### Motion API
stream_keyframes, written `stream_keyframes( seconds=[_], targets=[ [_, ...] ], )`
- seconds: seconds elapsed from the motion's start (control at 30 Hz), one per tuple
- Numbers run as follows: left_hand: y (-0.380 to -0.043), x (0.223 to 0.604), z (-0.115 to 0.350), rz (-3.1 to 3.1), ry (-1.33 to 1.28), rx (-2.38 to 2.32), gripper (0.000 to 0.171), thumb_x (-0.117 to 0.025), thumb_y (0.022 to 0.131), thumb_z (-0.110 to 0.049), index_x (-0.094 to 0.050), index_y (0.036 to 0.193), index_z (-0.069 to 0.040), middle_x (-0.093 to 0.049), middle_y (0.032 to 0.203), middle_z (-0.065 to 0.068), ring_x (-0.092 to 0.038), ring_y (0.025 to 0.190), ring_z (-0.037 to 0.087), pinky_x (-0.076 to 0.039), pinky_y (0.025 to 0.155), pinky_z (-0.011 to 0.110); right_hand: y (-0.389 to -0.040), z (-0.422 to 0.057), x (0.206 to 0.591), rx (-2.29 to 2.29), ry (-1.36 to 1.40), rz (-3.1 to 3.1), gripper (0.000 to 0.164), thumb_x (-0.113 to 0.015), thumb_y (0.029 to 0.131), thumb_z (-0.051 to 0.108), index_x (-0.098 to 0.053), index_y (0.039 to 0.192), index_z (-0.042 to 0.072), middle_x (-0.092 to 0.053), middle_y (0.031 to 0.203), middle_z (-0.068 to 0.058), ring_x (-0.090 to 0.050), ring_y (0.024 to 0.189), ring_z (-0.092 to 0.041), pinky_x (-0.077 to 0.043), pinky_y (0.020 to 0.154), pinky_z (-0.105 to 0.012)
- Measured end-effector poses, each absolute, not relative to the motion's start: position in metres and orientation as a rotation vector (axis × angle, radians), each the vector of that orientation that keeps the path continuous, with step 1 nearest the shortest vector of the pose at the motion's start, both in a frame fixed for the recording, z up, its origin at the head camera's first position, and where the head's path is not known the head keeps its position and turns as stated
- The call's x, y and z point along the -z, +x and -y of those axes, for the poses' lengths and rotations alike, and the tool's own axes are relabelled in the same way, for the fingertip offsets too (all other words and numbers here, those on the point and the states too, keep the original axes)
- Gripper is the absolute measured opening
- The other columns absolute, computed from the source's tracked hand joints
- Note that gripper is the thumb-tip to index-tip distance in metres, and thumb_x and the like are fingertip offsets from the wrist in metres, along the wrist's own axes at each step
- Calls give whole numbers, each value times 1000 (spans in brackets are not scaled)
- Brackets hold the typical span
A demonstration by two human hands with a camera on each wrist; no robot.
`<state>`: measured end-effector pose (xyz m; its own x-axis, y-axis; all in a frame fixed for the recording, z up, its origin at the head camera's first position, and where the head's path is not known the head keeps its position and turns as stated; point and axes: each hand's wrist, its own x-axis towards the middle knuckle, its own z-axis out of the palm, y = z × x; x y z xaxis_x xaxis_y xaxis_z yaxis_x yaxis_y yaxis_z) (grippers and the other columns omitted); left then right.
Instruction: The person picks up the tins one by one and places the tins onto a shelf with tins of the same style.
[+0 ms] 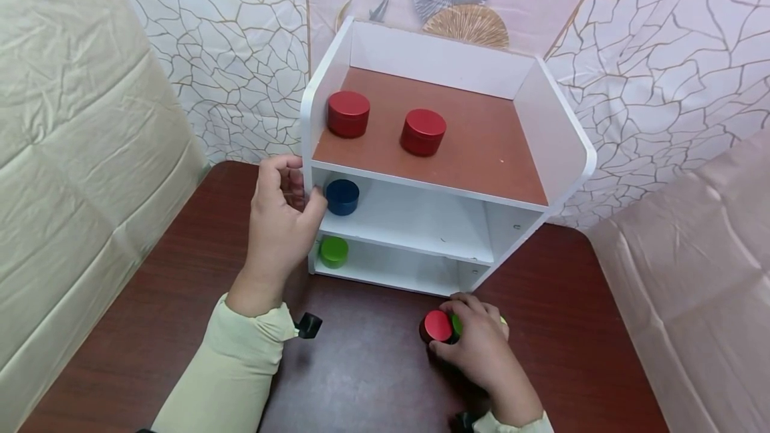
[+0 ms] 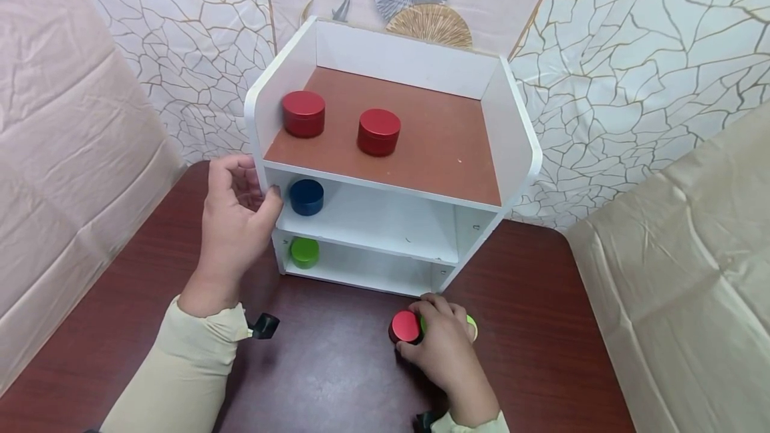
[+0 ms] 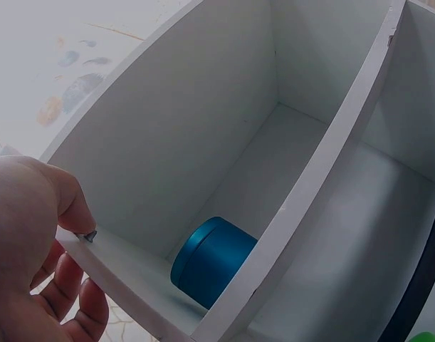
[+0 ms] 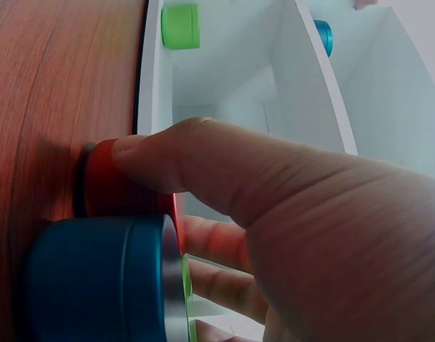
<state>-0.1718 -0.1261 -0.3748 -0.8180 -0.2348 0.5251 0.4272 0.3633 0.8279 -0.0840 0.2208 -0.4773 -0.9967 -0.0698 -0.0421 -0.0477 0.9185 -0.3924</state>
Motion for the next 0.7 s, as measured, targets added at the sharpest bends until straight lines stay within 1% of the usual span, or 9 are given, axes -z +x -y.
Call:
stream_keyframes(
  seconds=[0.3, 0.7],
  targets=[
    [-172, 374, 126, 2049, -163, 1497, 44, -70, 102, -7, -51, 141, -11, -57, 114, 11, -58, 97, 17, -53, 80, 30, -84, -221, 478, 609, -89, -3019, 57, -102, 76, 32, -79, 126, 20, -66, 154, -8, -53, 138, -47, -40, 101, -68],
    [-172, 374, 126, 2050, -159, 1505, 45, -70, 101, -7, -51, 142, -11, -57, 115, 11, -58, 97, 18, -53, 80, 30, -84, -220, 475, 638, -102, -3031, 54, -102, 75, 31, -79, 123, 22, -69, 150, -5, -55, 138, -46, -41, 102, -68]
  ],
)
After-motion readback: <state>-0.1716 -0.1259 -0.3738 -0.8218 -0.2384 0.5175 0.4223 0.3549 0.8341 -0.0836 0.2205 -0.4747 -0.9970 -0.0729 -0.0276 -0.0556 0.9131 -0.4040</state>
